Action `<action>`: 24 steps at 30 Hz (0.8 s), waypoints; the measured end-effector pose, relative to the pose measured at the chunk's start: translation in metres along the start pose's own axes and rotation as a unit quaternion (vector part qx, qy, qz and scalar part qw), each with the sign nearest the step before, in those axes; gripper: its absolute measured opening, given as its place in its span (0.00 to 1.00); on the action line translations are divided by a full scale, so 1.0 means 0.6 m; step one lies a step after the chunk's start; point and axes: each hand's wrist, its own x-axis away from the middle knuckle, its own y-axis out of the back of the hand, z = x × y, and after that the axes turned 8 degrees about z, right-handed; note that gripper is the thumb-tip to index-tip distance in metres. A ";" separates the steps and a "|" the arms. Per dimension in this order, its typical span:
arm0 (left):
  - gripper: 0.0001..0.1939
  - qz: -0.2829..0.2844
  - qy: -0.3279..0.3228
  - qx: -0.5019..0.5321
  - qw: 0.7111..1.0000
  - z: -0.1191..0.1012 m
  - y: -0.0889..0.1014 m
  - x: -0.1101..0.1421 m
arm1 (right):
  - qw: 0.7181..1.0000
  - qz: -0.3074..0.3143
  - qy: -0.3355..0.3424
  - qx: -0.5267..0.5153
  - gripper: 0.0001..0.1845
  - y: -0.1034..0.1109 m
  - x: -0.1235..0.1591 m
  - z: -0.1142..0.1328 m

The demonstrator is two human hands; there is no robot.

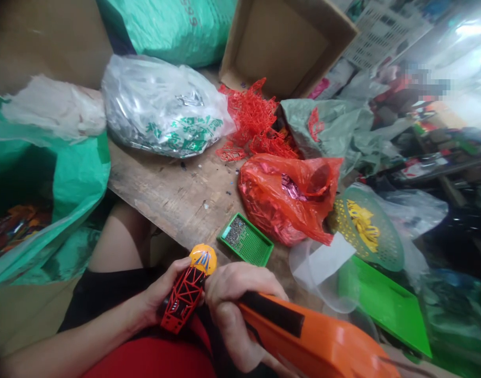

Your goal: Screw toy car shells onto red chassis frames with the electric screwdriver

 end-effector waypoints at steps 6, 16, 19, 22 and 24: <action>0.31 0.014 0.015 -0.004 1.000 0.005 0.008 -0.002 | 0.999 -0.003 0.048 -0.005 0.05 -0.015 -0.008 0.002; 0.32 0.016 0.009 -0.005 1.000 0.007 0.016 -0.007 | 0.999 -0.002 0.041 0.012 0.05 -0.016 -0.003 -0.001; 0.31 0.009 0.012 0.004 1.000 0.007 0.014 -0.005 | 0.999 -0.022 0.041 0.012 0.04 -0.021 0.000 -0.006; 0.31 0.009 0.016 0.009 1.000 0.007 0.012 -0.004 | 0.999 -0.028 0.045 0.012 0.04 -0.022 0.002 -0.006; 0.31 0.004 0.021 0.011 1.000 0.007 0.012 -0.003 | 0.999 -0.009 0.044 0.013 0.05 -0.020 0.001 -0.004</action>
